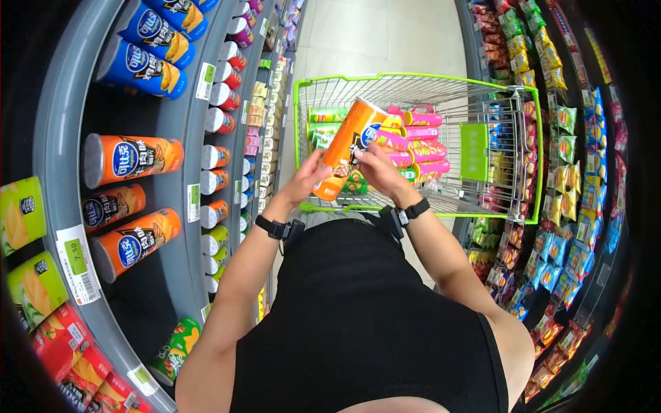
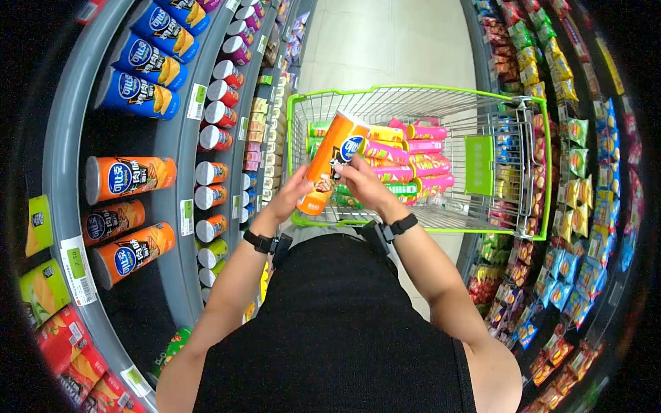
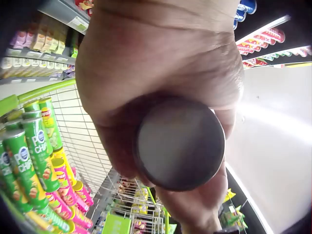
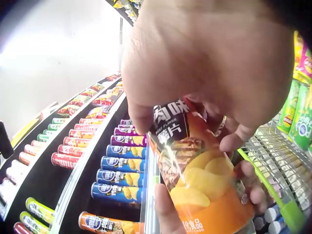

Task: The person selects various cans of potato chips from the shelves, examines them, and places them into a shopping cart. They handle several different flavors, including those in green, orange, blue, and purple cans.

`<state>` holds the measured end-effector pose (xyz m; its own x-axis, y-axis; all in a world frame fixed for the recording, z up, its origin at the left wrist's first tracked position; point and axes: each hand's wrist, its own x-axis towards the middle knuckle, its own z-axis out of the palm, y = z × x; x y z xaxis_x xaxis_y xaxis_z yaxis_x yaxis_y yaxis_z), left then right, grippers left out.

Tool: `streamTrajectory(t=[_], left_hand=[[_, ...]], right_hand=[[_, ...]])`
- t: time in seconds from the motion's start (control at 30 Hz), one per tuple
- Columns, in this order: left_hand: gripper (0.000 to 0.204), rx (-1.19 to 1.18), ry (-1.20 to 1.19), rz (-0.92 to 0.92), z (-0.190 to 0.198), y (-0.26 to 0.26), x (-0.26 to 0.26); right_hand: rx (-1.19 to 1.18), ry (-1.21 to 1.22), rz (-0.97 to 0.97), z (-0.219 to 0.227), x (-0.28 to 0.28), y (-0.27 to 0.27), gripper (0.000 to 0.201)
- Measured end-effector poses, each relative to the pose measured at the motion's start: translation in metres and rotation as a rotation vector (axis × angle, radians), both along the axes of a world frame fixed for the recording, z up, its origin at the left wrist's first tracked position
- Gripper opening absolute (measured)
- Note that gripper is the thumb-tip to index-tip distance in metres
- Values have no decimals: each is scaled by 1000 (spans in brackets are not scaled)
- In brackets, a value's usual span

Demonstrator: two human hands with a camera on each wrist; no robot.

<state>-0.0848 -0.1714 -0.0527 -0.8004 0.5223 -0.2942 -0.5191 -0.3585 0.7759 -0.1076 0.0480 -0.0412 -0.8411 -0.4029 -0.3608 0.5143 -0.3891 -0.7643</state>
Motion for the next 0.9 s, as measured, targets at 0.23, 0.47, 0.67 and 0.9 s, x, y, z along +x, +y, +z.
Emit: streamTrajectory(t=[0.23, 0.47, 0.67, 0.9], left_hand=[[49, -403, 99, -84, 4, 54, -13], [55, -532, 102, -211, -9, 89, -4], [56, -1183, 686, -200, -43, 104, 4], [41, -1312, 617, -260, -76, 106, 10]], right_hand=[[187, 82, -38, -25, -38, 26, 57], [-163, -216, 163, -82, -45, 62, 65], [435, 89, 397, -123, -101, 79, 71], [991, 810, 553, -202, -144, 148, 78]])
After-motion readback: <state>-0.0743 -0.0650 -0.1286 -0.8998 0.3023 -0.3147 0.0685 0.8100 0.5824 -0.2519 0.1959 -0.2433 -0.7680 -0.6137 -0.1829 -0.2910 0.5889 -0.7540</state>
